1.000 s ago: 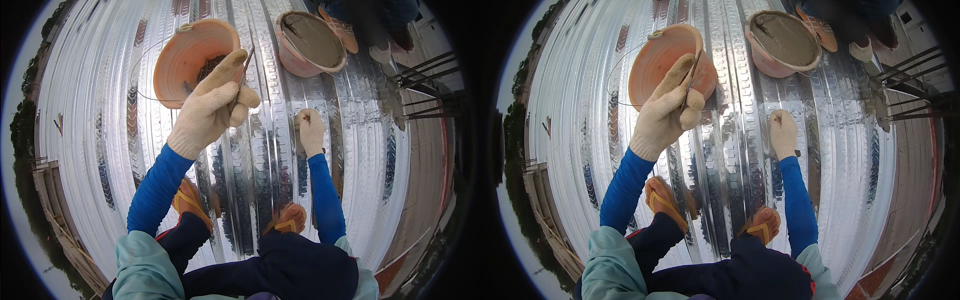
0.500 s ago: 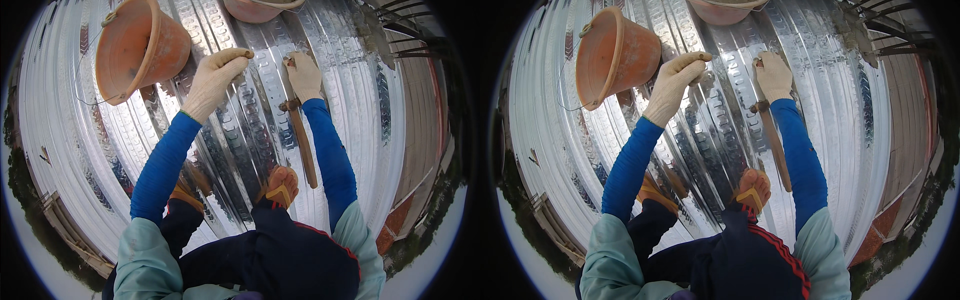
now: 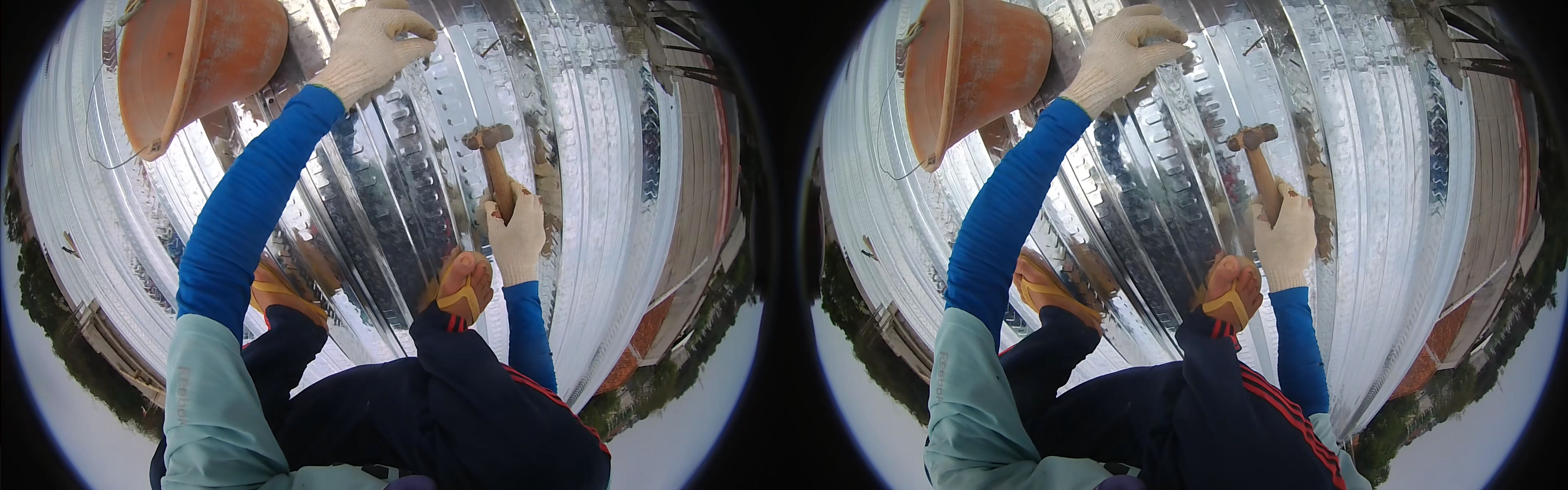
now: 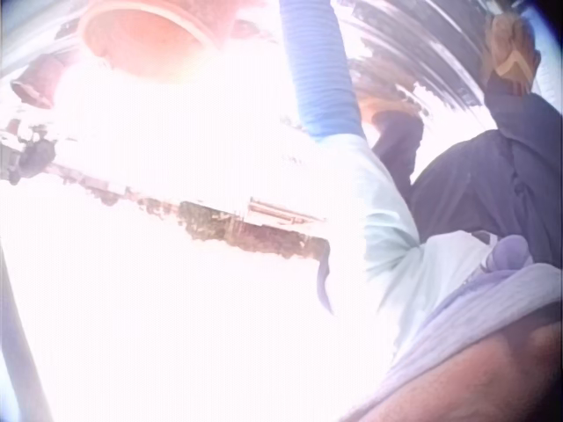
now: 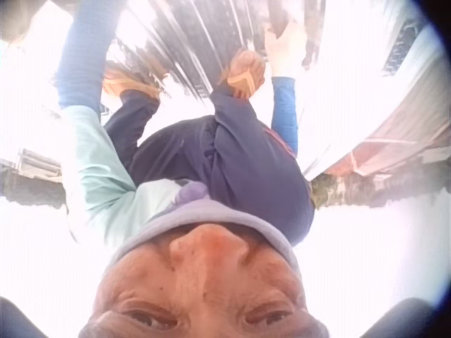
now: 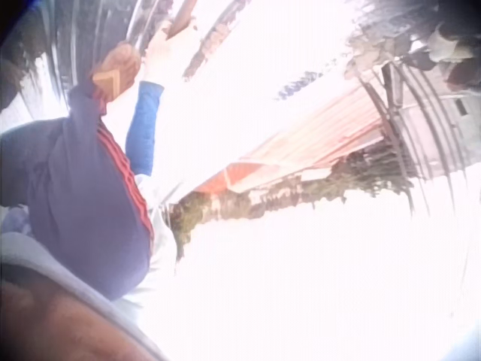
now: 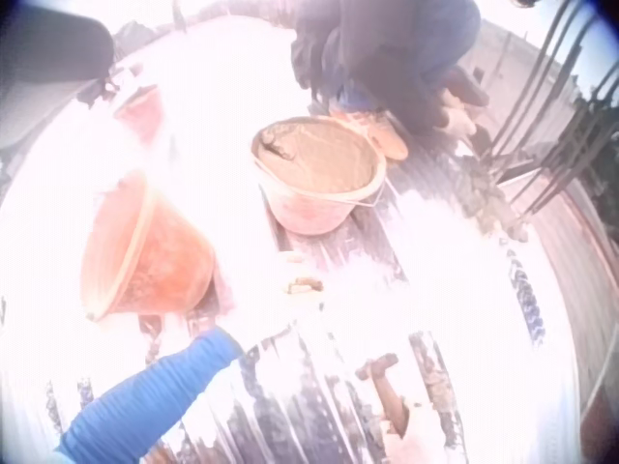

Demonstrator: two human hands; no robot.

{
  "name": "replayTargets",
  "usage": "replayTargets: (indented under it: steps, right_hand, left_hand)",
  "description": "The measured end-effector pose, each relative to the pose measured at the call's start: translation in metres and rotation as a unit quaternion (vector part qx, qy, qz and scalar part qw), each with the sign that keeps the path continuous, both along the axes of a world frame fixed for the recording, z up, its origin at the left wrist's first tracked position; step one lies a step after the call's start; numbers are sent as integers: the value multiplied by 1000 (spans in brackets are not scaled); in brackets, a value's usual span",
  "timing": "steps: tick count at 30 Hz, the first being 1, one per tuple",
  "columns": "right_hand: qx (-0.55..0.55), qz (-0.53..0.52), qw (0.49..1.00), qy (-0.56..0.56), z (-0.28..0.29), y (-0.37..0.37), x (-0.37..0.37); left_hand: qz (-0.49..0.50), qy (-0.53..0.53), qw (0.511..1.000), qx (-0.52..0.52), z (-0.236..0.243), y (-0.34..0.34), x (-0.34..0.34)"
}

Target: The person hammers nails into a corrugated metal roof panel to secure it in place. They repeatedly pick nails from a bucket and drive them into the panel using a hammer while moving along the roof surface.

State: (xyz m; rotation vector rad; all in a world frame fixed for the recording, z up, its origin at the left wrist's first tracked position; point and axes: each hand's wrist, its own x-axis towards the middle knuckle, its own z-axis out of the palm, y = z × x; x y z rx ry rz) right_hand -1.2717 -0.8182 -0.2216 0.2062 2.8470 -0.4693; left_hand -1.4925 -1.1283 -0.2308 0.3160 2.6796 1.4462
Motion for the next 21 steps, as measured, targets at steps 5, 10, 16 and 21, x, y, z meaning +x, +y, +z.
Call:
replayTargets:
  steps: [5,10,16,21]
  right_hand:
    - [-99,-44,994,-34,-1,12,-8]
    - [-206,-87,974,-20,24,4,-13]
    - [-257,-112,960,21,54,-16,-40]
    - [-374,-117,920,-11,73,-29,-60]
  left_hand:
    - [-25,31,997,60,-33,-4,-2]
    - [27,-75,988,131,-12,9,14]
    - [15,-78,990,119,-6,8,14]
    - [11,-125,952,279,-23,7,22]
